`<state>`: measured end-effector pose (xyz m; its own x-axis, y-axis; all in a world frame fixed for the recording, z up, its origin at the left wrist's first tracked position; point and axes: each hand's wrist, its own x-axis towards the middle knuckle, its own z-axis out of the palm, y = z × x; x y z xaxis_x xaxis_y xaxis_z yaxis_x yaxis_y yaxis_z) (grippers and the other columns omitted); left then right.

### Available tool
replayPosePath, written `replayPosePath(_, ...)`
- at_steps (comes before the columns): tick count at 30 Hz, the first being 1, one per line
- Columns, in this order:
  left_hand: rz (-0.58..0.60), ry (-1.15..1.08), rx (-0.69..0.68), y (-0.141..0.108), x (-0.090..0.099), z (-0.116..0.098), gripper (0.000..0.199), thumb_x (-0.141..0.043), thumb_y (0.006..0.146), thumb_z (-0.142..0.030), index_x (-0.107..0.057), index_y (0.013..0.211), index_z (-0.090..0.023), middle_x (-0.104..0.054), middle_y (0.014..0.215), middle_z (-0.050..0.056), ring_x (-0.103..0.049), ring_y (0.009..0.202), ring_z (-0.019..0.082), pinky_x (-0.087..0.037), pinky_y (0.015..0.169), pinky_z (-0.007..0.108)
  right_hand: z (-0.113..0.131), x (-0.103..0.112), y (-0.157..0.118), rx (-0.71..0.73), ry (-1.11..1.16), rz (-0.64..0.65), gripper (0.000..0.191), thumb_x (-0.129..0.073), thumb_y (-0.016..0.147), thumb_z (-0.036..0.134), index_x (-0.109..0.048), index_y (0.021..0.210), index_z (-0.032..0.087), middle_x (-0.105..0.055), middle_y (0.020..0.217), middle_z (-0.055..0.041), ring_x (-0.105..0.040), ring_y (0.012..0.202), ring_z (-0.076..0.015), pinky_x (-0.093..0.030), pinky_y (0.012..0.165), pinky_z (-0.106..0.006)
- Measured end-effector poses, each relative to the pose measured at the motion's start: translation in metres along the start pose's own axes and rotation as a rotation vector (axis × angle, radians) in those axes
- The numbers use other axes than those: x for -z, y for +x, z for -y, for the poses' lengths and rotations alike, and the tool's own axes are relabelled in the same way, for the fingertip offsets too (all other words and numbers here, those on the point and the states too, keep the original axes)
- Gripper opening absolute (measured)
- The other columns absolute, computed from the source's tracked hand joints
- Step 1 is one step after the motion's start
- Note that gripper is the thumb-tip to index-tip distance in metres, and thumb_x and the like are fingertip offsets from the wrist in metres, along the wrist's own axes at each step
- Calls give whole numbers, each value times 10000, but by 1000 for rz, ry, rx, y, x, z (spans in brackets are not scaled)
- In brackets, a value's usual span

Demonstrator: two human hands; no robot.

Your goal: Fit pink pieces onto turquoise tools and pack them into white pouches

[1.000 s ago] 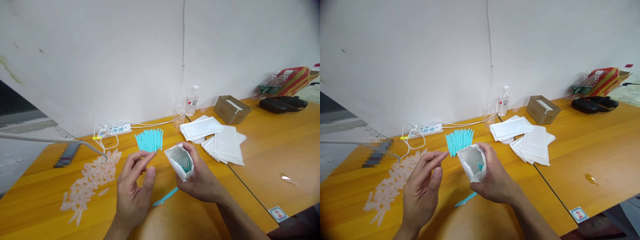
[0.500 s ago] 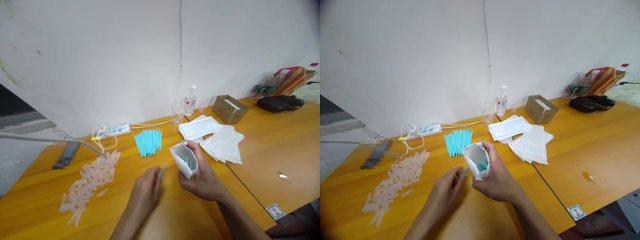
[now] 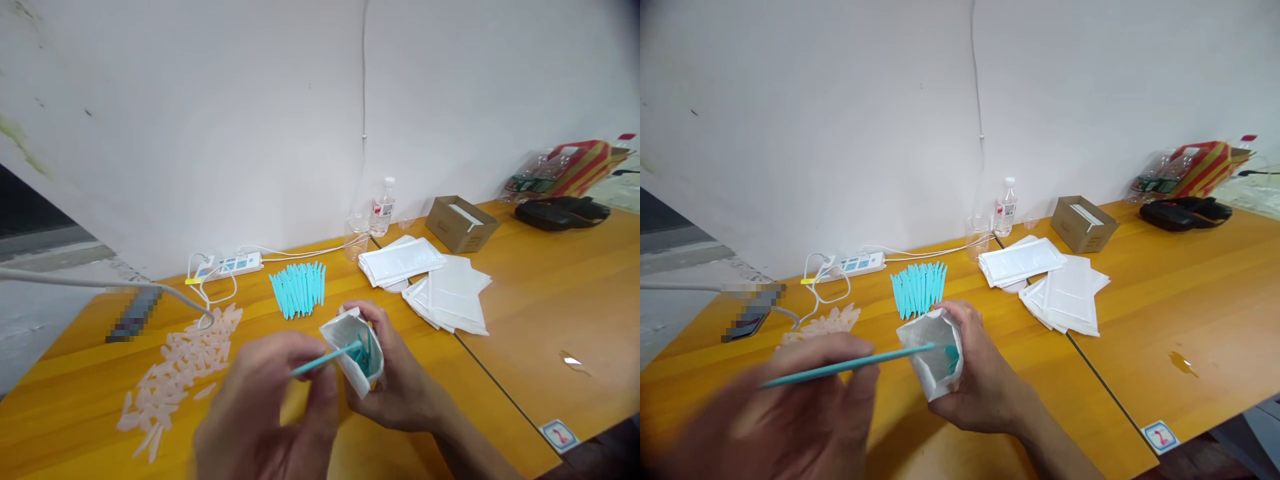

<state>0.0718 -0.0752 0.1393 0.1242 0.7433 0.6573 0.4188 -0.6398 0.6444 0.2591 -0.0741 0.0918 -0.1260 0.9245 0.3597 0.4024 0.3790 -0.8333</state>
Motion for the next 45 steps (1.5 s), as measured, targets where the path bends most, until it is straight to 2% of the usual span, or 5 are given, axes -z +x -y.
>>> replayPosePath(14, 289, -32, 296, -61, -25, 108, 304, -550, 974, -319, -623, 1260, -243, -656, 1051, 70, -625, 849, 176, -541, 789, 321, -52, 4, -38, -231, -62, -333, 259, -596, 901, 285, -652, 1137, 194, -716, 1096, -99, -680, 998, -279, -574, 862, -397)
replayPosePath(22, 456, -96, 458, -90, -46, 140, 414, -477, 1005, -424, -530, 1353, -207, -642, 1122, 97, -602, 749, 143, -515, 673, 287, -56, 113, 28, -374, -445, -788, 118, -625, 774, 262, -693, 773, 166, -698, 735, -49, -643, 703, -222, -478, 600, -288)
replayPosePath(27, 475, -94, 476, -89, -42, 139, 452, -480, 1000, -438, -482, 1397, -222, -638, 1141, 84, -600, 747, 131, -506, 673, 279, -109, 146, 83, -171, -785, -253, 412, -452, 940, 227, -632, 1310, 211, -595, 1392, -133, -511, 1310, -323, -382, 1069, -473)
replayPosePath(35, 496, -88, 389, -92, -42, 143, 402, -514, 989, -374, -507, 1366, -236, -649, 1076, 59, -584, 769, 132, -502, 714, 274, -218, 143, 79, -350, -958, 72, 536, -444, 949, 305, -495, 1474, 211, -316, 1613, -188, -237, 1481, -465, -248, 1085, -738)
replayPosePath(45, 269, 323, 322, -87, 37, 167, 233, -577, 967, -341, -681, 1154, -249, -679, 1065, 43, -650, 905, 170, -507, 791, 272, -125, -6, 11, 80, -544, -132, 281, -548, 918, 301, -690, 1145, 214, -707, 1118, -130, -680, 1067, -302, -559, 949, -479)
